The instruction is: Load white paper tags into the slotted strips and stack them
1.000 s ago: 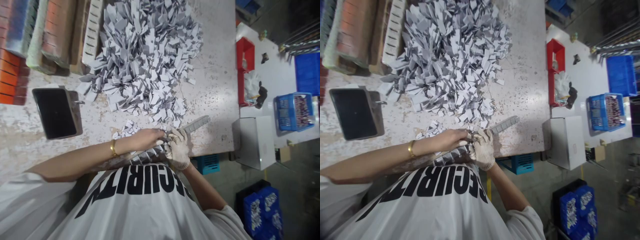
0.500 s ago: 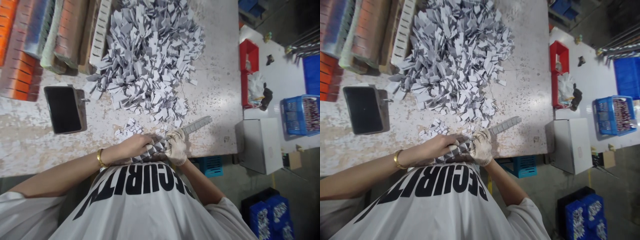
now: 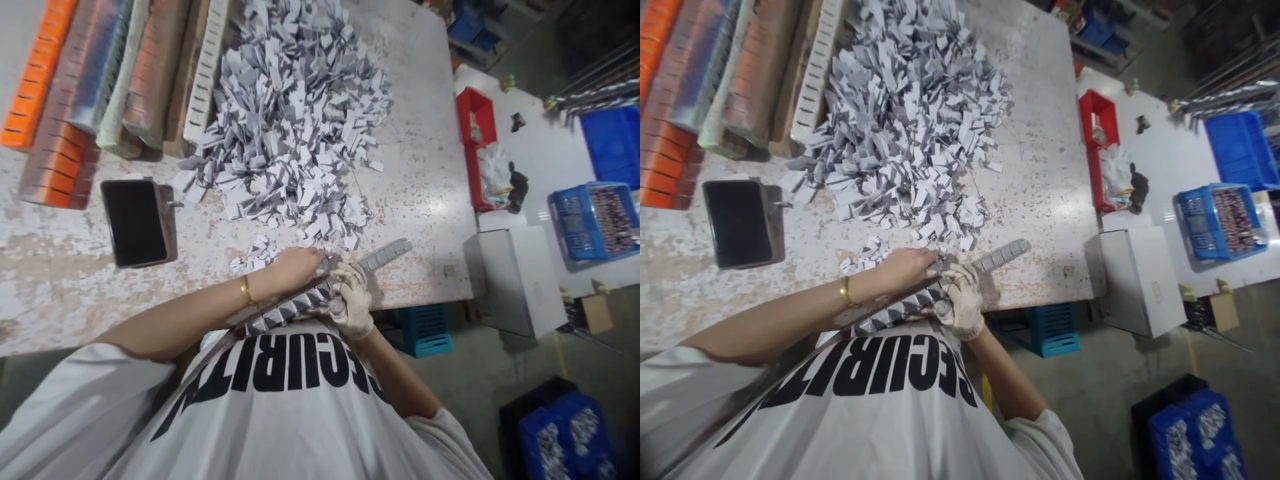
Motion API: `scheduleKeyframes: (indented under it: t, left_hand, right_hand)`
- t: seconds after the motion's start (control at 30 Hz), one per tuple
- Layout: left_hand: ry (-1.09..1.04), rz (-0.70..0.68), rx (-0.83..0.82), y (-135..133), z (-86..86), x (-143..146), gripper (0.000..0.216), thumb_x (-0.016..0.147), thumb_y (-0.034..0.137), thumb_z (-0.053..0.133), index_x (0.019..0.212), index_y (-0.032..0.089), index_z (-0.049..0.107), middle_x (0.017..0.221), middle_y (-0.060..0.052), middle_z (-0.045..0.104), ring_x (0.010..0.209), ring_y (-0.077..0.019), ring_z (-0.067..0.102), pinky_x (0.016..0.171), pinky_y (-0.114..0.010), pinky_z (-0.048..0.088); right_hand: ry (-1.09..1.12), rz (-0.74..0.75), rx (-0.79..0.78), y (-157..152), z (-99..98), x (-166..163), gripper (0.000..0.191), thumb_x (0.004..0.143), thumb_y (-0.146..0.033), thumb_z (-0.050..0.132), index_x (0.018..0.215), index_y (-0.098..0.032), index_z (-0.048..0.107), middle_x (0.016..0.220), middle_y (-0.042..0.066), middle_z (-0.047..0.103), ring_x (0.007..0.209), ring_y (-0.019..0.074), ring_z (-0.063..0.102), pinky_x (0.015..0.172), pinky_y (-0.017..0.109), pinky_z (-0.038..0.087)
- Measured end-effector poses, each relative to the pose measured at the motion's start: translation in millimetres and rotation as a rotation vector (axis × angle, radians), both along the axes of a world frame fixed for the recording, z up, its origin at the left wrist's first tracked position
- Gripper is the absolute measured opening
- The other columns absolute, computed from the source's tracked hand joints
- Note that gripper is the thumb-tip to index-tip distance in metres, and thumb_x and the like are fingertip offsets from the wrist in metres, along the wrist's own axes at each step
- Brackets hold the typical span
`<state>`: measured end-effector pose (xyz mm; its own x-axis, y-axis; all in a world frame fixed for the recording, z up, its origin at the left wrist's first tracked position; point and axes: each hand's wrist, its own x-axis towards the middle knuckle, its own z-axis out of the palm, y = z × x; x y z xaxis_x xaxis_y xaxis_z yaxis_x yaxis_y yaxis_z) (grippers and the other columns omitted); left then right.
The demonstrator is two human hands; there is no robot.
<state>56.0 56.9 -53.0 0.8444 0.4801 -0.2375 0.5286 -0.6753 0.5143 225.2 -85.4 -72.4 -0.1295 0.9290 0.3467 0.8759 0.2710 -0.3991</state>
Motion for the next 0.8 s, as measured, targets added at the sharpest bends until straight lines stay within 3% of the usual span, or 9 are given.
scheduleKeyframes:
  t: [0.1,0.23,0.47,0.6,0.8]
  left_hand:
    - [0.032,-0.005,0.045,0,-2.8,14,0.033,0.084,0.003,0.050,0.115,0.008,0.062,0.103,-0.019,0.072,0.079,-0.0254,0.068,0.062,-0.030,0.045]
    - [0.055,0.002,0.020,-2,-1.7,14,0.030,0.083,0.003,0.051,0.112,0.010,0.058,0.087,-0.015,0.071,0.076,-0.0272,0.067,0.064,-0.032,0.044]
    - [-0.020,0.087,-0.102,-3,-5.1,2,0.041,0.082,0.006,0.050,0.122,0.013,0.043,0.077,-0.009,0.068,0.060,-0.0225,0.060,0.055,-0.030,0.037]
    - [-0.222,0.149,-0.185,-4,-5.0,-10,0.033,0.080,0.005,0.051,0.109,0.019,0.041,0.077,-0.005,0.066,0.058,-0.0179,0.057,0.053,-0.028,0.036]
    - [-0.463,0.084,0.056,-15,13.7,-17,0.020,0.087,0.006,0.046,0.100,0.020,0.041,0.082,-0.006,0.062,0.069,-0.0178,0.054,0.060,-0.029,0.041]
  right_hand:
    - [0.058,-0.139,0.063,-6,3.1,8,0.020,0.093,-0.033,0.047,0.081,-0.023,0.060,0.118,0.012,0.068,0.127,0.0301,0.058,0.111,0.054,0.047]
    - [0.098,-0.272,0.074,-8,5.6,15,0.012,0.089,-0.025,0.051,0.090,-0.022,0.063,0.116,0.013,0.068,0.122,0.0303,0.061,0.104,0.051,0.051]
    - [0.036,-0.444,0.078,6,8.1,18,0.023,0.098,-0.036,0.053,0.094,-0.020,0.069,0.118,0.016,0.067,0.121,0.0320,0.060,0.105,0.051,0.050]
    - [-0.038,-0.448,0.032,17,11.9,19,0.028,0.100,-0.041,0.052,0.099,-0.020,0.071,0.122,0.016,0.067,0.124,0.0322,0.059,0.107,0.052,0.049]
    - [0.013,-0.387,0.036,36,24.5,10,0.036,0.100,-0.046,0.047,0.098,-0.019,0.070,0.102,0.014,0.074,0.102,0.0282,0.068,0.097,0.043,0.055]
